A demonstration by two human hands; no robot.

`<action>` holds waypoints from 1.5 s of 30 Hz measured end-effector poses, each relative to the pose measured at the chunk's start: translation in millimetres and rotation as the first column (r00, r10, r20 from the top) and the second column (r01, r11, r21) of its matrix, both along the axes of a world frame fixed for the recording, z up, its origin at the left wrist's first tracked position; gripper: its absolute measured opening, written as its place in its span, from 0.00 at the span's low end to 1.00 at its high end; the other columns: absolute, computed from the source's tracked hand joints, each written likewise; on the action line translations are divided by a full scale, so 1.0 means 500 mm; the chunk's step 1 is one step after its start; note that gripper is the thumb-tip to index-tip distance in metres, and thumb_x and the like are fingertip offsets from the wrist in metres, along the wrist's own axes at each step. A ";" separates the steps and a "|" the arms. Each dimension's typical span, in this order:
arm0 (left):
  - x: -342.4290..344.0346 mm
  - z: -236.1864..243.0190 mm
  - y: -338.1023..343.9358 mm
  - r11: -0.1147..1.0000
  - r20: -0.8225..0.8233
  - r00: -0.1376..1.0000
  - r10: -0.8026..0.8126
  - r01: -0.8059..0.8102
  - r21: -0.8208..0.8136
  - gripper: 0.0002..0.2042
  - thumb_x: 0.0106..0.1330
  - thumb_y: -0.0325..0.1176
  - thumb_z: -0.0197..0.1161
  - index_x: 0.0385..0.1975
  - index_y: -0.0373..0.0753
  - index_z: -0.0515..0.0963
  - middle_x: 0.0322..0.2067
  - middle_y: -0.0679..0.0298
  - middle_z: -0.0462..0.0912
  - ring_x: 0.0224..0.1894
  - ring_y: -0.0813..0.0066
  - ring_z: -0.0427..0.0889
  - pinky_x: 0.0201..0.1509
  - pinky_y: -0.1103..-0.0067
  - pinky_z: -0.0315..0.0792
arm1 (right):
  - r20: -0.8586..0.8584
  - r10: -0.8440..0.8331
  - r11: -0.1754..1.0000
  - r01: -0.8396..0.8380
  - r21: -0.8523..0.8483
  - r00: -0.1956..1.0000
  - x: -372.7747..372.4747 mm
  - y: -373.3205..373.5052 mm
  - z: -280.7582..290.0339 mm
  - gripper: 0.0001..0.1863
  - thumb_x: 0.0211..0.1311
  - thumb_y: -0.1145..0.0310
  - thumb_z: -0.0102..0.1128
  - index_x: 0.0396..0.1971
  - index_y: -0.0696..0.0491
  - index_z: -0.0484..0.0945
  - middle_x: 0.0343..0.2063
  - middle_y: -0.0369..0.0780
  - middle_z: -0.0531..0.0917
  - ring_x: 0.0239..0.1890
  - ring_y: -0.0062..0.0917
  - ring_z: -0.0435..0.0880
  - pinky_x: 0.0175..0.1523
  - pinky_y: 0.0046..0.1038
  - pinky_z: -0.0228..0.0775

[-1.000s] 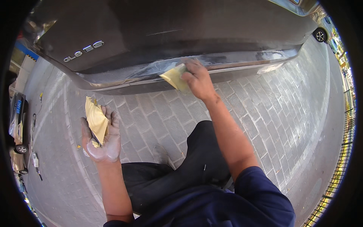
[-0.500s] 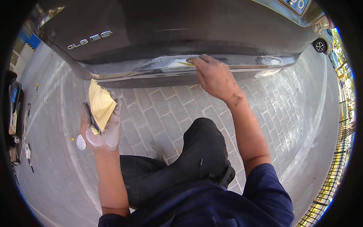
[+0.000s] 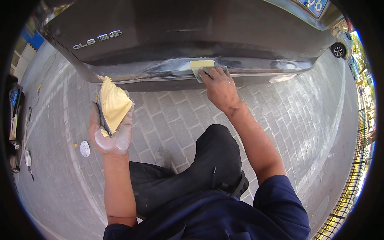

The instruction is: The person applies a yellow body filler to the front bumper of a beige car using a spreader, then moves to the rear bumper of a dark gray car and continues applying the filler to smooth the surface.

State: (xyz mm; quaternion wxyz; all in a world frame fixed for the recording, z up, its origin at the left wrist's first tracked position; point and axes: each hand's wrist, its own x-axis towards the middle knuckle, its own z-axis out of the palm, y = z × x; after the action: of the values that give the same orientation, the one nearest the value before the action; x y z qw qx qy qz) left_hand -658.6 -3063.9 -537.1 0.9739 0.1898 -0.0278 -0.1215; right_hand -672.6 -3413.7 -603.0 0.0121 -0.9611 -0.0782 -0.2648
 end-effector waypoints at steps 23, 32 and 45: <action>0.005 0.010 -0.011 0.999 0.008 1.000 0.004 -0.004 0.032 0.25 0.87 0.48 0.50 0.65 0.32 0.77 0.62 0.54 0.85 0.64 0.55 0.84 0.74 0.56 0.73 | 0.078 0.029 0.999 -0.032 0.038 0.997 0.034 0.099 -0.044 0.27 0.62 0.76 0.64 0.63 0.46 0.87 0.54 0.39 0.85 0.59 0.38 0.82 0.63 0.45 0.76; 0.004 0.005 -0.006 1.000 0.001 1.000 -0.026 0.026 -0.011 0.27 0.87 0.50 0.49 0.70 0.32 0.73 0.66 0.51 0.82 0.68 0.51 0.81 0.75 0.54 0.71 | 0.072 -0.154 0.987 0.150 0.058 0.985 0.014 0.035 0.028 0.22 0.65 0.73 0.63 0.58 0.47 0.88 0.50 0.39 0.86 0.57 0.38 0.83 0.61 0.45 0.77; 0.010 0.002 0.010 0.999 0.012 1.000 -0.017 0.017 -0.048 0.25 0.88 0.49 0.49 0.70 0.33 0.73 0.66 0.54 0.81 0.69 0.54 0.80 0.75 0.55 0.71 | -0.089 -0.075 0.991 0.084 0.108 0.993 0.020 0.076 0.019 0.21 0.67 0.74 0.59 0.58 0.48 0.89 0.54 0.40 0.87 0.61 0.39 0.82 0.64 0.54 0.78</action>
State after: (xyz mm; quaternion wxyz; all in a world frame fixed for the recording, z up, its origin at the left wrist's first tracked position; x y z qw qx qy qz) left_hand -653.8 -3059.1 -535.9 0.9770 0.1667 -0.0378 -0.1279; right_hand -662.5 -3375.5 -593.3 0.0585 -0.9716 -0.0243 -0.2278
